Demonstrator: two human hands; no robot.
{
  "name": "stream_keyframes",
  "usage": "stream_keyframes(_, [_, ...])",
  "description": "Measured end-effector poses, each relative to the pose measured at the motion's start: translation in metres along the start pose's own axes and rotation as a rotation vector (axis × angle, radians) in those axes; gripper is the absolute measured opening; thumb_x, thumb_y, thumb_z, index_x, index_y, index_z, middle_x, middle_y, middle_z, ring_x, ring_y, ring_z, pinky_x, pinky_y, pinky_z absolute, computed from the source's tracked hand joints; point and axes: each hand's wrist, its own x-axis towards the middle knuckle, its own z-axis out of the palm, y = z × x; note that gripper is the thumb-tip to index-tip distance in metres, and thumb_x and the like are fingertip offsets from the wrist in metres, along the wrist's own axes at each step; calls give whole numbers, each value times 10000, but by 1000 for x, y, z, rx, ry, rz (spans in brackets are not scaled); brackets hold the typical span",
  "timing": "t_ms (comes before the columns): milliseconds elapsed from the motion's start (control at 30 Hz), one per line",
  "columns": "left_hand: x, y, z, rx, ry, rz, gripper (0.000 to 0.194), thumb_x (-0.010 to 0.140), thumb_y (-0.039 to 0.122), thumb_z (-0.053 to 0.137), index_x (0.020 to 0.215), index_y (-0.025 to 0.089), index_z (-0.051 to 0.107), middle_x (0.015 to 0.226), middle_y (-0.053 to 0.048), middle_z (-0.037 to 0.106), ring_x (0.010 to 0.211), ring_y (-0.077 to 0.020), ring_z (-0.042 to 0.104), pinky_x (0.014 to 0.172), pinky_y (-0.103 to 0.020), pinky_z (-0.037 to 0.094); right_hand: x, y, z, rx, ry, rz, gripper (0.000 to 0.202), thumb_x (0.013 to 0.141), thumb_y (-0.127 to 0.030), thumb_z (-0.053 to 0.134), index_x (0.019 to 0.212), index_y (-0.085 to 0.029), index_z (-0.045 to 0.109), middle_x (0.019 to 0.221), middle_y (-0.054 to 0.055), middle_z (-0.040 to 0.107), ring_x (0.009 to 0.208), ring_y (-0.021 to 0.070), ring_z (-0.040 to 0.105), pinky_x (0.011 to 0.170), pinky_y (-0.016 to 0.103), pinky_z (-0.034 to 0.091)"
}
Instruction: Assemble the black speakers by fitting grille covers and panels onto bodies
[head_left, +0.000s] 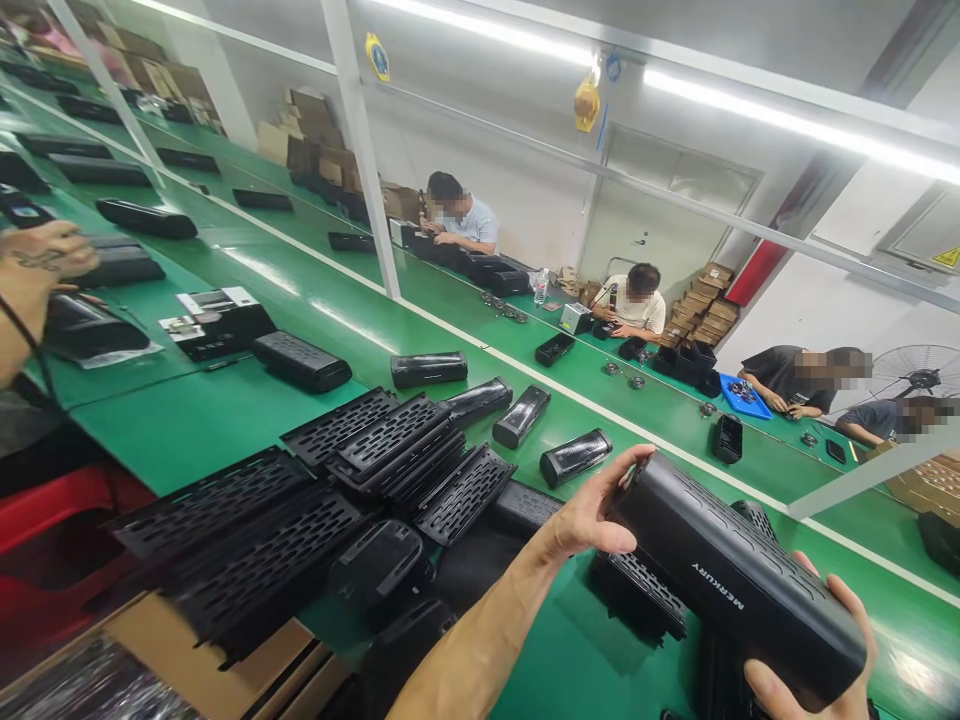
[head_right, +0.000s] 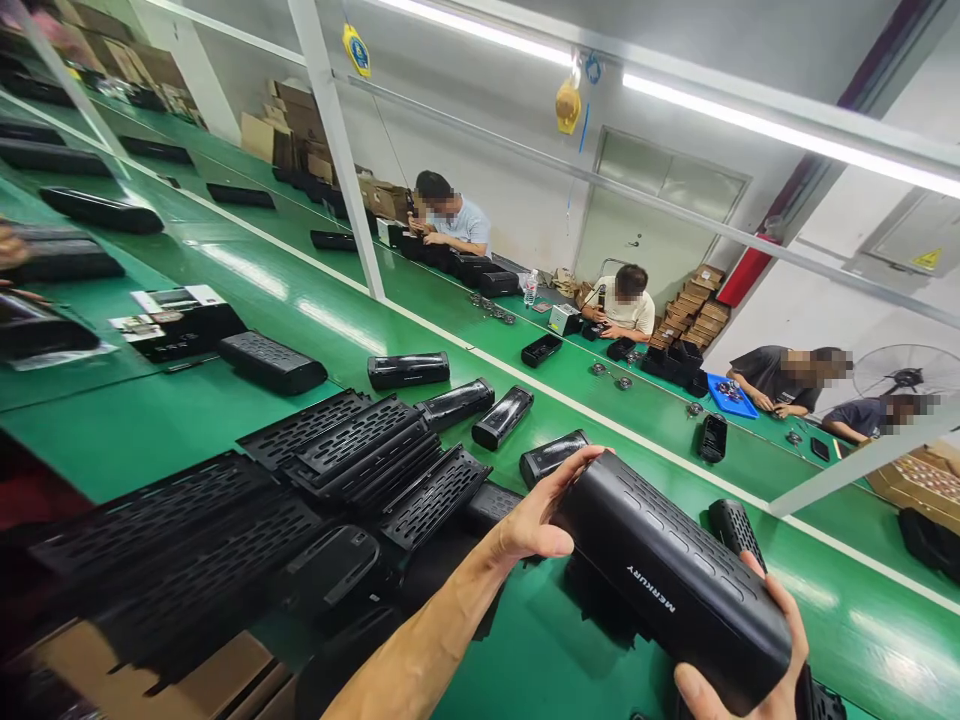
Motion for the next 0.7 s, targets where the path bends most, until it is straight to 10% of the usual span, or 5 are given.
stream_keyframes(167, [-3, 19, -1, 125, -40, -81, 1130, 608, 414, 964, 1592, 311, 417, 1624, -101, 423, 1452, -411, 422, 1214, -515, 322, 5, -6, -2, 85, -24, 87, 1157, 752, -673, 787, 1648, -383, 115, 1696, 79, 308, 1517, 485, 340, 1258, 670, 247])
stream_keyframes(700, [1, 34, 4, 163, -92, -203, 1047, 629, 325, 916, 1557, 290, 432, 1329, -79, 595, 1239, -341, 550, 1101, -457, 407, 9, -2, 4, 225, -60, 170, 1074, 820, -627, 752, 1648, -391, 110, 1705, 99, 304, 1505, 423, 393, 1211, 607, 347])
